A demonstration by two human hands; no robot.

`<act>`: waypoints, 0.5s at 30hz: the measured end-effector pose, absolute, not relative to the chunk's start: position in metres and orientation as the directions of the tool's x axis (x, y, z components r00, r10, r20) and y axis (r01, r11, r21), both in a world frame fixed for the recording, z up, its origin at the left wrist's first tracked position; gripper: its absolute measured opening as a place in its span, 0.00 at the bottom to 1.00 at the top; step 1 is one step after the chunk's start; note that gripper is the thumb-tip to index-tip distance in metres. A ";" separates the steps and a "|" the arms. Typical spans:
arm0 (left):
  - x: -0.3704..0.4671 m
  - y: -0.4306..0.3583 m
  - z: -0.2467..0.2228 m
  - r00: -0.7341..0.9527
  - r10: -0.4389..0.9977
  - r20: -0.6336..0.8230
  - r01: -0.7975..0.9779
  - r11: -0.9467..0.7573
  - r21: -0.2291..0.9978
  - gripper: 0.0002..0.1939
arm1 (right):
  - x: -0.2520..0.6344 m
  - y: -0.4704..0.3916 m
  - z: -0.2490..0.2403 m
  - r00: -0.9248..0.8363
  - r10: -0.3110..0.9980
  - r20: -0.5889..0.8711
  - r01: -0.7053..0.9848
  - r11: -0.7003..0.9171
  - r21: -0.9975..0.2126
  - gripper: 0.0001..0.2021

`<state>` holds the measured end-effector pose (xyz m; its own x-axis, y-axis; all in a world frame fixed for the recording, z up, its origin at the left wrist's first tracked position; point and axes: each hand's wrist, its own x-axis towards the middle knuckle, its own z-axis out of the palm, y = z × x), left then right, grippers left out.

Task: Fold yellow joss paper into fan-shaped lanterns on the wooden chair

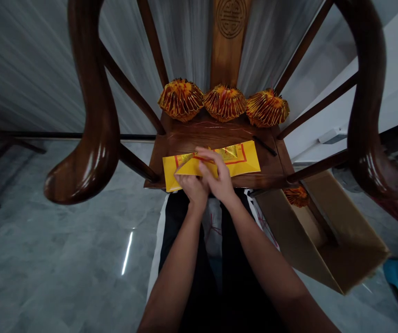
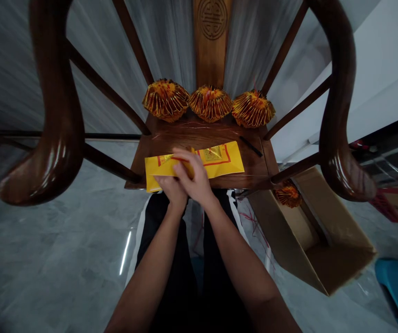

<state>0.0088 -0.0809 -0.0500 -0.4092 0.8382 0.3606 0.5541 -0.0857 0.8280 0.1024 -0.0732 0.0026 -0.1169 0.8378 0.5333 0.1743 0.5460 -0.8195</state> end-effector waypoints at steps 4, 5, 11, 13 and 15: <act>0.002 -0.091 -0.035 -0.574 0.679 0.457 0.606 -0.022 0.795 0.11 | 0.112 -0.044 -0.026 -0.285 0.903 0.321 0.380 0.414 -0.827 0.30; 0.001 -0.095 -0.032 -0.613 0.637 0.468 0.601 -0.008 0.799 0.09 | 0.112 -0.040 -0.031 -0.344 0.898 0.272 0.463 0.415 -0.783 0.30; -0.011 -0.109 -0.040 -0.731 0.531 0.428 0.484 -0.038 0.874 0.15 | 0.104 -0.047 -0.030 -0.413 0.889 0.196 0.696 0.448 -0.562 0.29; -0.016 -0.111 -0.042 -0.736 0.533 0.418 0.434 -0.103 0.895 0.18 | 0.102 -0.051 -0.027 -0.436 0.874 0.215 0.713 0.481 -0.510 0.29; -0.020 -0.116 -0.037 -0.743 0.525 0.415 0.402 -0.145 0.904 0.18 | 0.100 -0.054 -0.025 -0.477 0.846 0.237 0.711 0.530 -0.462 0.30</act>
<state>-0.0204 -0.1156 -0.0367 -0.7429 0.5254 0.4147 0.4020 -0.1451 0.9041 0.0997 -0.0540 -0.0245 -0.4766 0.8465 0.2374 0.7109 0.5299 -0.4624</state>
